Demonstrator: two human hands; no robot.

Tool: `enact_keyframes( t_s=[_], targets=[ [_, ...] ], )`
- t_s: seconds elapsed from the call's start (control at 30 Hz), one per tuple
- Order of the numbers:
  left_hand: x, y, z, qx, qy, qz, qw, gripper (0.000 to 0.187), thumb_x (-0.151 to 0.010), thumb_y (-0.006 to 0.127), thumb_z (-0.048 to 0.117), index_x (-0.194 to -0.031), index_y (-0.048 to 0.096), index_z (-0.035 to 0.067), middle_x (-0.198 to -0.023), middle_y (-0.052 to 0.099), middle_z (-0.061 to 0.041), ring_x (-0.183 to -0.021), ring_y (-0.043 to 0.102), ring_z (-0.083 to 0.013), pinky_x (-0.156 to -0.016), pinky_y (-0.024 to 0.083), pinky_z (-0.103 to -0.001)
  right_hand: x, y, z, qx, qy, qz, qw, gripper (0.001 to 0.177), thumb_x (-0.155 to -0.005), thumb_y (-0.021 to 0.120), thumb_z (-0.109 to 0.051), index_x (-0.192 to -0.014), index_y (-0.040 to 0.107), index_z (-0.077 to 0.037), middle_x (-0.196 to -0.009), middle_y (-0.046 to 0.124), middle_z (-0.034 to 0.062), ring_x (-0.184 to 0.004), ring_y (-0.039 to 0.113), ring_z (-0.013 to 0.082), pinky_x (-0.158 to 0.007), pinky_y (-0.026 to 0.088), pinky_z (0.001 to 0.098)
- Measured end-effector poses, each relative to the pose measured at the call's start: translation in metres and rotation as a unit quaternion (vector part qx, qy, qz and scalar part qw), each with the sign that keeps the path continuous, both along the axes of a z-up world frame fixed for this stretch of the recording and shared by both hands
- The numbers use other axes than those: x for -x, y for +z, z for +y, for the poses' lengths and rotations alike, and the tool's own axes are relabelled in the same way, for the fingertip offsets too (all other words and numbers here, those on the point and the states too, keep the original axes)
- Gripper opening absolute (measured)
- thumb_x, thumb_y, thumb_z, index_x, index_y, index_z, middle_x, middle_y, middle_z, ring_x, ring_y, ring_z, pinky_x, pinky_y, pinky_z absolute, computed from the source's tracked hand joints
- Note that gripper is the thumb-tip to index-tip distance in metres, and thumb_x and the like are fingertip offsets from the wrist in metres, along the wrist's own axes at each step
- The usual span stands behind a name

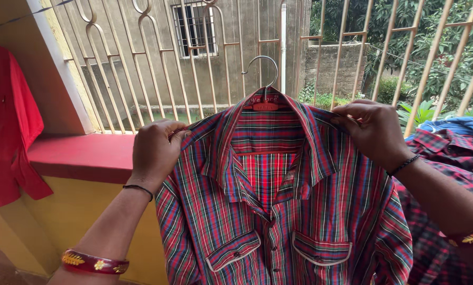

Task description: The person buttons a plaid shirt that is already on a hanger. They fasten the pocket flaps, then button the front placket from bottom to top, and finally button the collar. The shirt remains on the hanger throughout.

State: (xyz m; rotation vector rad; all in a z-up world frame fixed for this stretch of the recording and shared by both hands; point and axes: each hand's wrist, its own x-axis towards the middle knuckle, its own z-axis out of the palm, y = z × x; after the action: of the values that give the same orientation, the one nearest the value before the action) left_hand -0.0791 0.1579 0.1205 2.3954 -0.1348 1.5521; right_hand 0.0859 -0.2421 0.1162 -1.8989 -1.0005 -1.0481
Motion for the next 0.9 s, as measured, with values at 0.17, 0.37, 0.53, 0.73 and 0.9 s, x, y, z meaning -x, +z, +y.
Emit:
enact_keyframes(
  t_s=[0.17, 0.37, 0.53, 0.73, 0.9],
  targets=[
    [0.006, 0.004, 0.049, 0.001, 0.014, -0.007, 1.0, 0.014, -0.088, 0.078, 0.018, -0.097, 0.08, 0.006, -0.09, 0.076, -0.015, -0.08, 0.075, -0.0303, -0.07, 0.057, -0.041, 0.002, 0.009, 0.049, 0.009, 0.008, -0.012, 1.0, 0.018, -0.093, 0.076, -0.009, -0.111, 0.078, -0.008, -0.101, 0.077, 0.0106, -0.088, 0.075, 0.0189, -0.076, 0.06, 0.0316],
    [0.025, 0.003, 0.109, -0.012, 0.051, -0.006, 0.999, 0.015, -0.089, 0.078, 0.018, -0.097, 0.08, 0.006, -0.092, 0.076, -0.015, -0.082, 0.074, -0.0322, -0.071, 0.057, -0.042, 0.013, 0.019, 0.117, 0.038, 0.0, -0.027, 0.999, 0.016, -0.094, 0.075, -0.013, -0.11, 0.079, -0.008, -0.098, 0.077, 0.0112, -0.082, 0.076, 0.0214, -0.071, 0.06, 0.0332],
    [0.04, 0.0, 0.153, -0.026, 0.085, -0.004, 0.996, 0.015, -0.089, 0.077, 0.02, -0.097, 0.081, 0.007, -0.092, 0.075, -0.015, -0.083, 0.073, -0.034, -0.073, 0.056, -0.044, 0.025, 0.021, 0.165, 0.088, -0.025, -0.089, 0.992, 0.019, -0.093, 0.074, -0.019, -0.11, 0.079, -0.011, -0.099, 0.076, 0.0102, -0.077, 0.074, 0.0265, -0.07, 0.059, 0.038],
    [0.053, -0.007, 0.19, -0.04, 0.117, 0.0, 0.992, 0.015, -0.091, 0.075, 0.02, -0.098, 0.08, 0.008, -0.092, 0.075, -0.013, -0.086, 0.072, -0.0344, -0.075, 0.055, -0.045, 0.025, 0.026, 0.208, 0.106, -0.029, -0.092, 0.99, 0.018, -0.096, 0.072, -0.021, -0.11, 0.08, -0.013, -0.098, 0.076, 0.0086, -0.075, 0.073, 0.0266, -0.069, 0.059, 0.039],
    [0.052, -0.021, 0.213, -0.069, 0.112, -0.012, 0.991, 0.014, -0.092, 0.072, 0.018, -0.101, 0.079, 0.008, -0.096, 0.075, -0.012, -0.091, 0.071, -0.0349, -0.08, 0.055, -0.046, 0.014, 0.032, 0.234, 0.113, -0.02, -0.124, 0.986, 0.017, -0.096, 0.072, -0.022, -0.109, 0.08, -0.014, -0.099, 0.077, 0.0071, -0.074, 0.073, 0.0252, -0.07, 0.059, 0.0389]
  ],
)
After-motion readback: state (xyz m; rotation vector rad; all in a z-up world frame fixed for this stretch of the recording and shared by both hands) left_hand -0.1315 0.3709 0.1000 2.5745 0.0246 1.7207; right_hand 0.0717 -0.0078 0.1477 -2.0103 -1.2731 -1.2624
